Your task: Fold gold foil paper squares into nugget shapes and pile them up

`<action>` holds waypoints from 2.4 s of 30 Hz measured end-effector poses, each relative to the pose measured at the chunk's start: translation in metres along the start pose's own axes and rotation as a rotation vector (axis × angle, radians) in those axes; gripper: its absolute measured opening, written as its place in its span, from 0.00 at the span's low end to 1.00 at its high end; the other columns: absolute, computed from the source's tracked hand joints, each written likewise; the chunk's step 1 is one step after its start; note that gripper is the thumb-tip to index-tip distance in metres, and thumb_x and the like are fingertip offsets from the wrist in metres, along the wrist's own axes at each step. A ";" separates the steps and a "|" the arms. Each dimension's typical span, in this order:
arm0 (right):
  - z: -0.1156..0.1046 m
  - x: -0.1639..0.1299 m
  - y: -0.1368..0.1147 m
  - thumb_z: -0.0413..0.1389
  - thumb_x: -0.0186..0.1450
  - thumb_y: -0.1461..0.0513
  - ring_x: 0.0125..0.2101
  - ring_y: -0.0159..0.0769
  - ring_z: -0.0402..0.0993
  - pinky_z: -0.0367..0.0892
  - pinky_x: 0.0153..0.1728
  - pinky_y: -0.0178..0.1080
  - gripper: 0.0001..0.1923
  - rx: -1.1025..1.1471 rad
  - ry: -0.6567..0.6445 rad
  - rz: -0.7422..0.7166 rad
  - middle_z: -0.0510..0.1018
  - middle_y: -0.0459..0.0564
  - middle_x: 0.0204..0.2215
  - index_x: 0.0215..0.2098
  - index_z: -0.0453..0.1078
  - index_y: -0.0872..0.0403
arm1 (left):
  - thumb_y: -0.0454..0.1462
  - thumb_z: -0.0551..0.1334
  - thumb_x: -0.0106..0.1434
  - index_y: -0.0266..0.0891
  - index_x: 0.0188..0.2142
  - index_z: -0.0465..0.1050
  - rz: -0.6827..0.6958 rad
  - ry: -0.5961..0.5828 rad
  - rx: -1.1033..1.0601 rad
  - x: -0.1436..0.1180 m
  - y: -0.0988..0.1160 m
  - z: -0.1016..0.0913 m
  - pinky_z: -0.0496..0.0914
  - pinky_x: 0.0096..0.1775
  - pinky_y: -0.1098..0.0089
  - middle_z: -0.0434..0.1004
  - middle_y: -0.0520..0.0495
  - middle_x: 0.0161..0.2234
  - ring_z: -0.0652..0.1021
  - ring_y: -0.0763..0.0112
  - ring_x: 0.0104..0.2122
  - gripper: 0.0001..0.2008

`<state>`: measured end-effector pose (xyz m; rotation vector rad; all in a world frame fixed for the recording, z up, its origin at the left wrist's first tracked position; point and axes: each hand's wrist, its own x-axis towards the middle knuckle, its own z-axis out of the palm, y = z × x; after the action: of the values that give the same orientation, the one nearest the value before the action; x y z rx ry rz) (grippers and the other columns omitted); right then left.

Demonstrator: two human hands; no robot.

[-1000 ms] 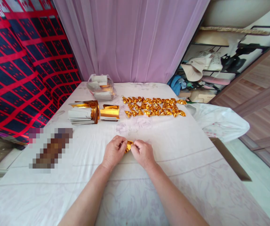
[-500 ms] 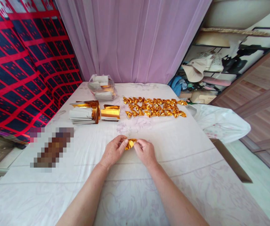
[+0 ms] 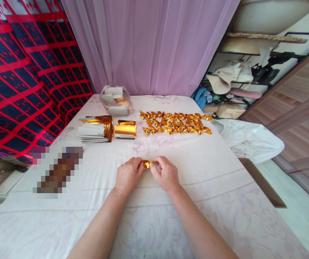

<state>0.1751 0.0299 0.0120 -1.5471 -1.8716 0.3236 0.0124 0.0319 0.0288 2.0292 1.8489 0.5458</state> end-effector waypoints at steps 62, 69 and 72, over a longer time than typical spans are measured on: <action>0.000 0.001 0.018 0.49 0.63 0.63 0.23 0.29 0.66 0.50 0.27 0.33 0.13 -0.220 -0.033 -0.016 0.75 0.45 0.23 0.22 0.68 0.52 | 0.42 0.56 0.66 0.45 0.40 0.77 -0.013 0.067 -0.150 0.010 -0.019 0.012 0.68 0.38 0.70 0.81 0.49 0.39 0.79 0.68 0.34 0.11; -0.011 0.014 0.038 0.48 0.64 0.61 0.23 0.31 0.66 0.50 0.27 0.34 0.14 -0.240 0.085 0.111 0.77 0.46 0.23 0.24 0.72 0.51 | 0.42 0.55 0.66 0.44 0.36 0.77 -0.017 0.070 -0.165 0.011 -0.021 0.011 0.67 0.36 0.71 0.81 0.48 0.36 0.78 0.67 0.34 0.12; -0.024 0.026 0.051 0.49 0.64 0.60 0.23 0.32 0.65 0.49 0.26 0.34 0.14 -0.268 0.119 0.212 0.77 0.46 0.24 0.26 0.74 0.51 | 0.43 0.53 0.66 0.43 0.35 0.76 -0.015 0.079 -0.195 0.012 -0.022 0.008 0.66 0.35 0.71 0.81 0.49 0.33 0.78 0.67 0.32 0.14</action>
<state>0.2282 0.0628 0.0089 -1.9071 -1.7149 0.0720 -0.0019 0.0465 0.0120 1.8889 1.7770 0.7805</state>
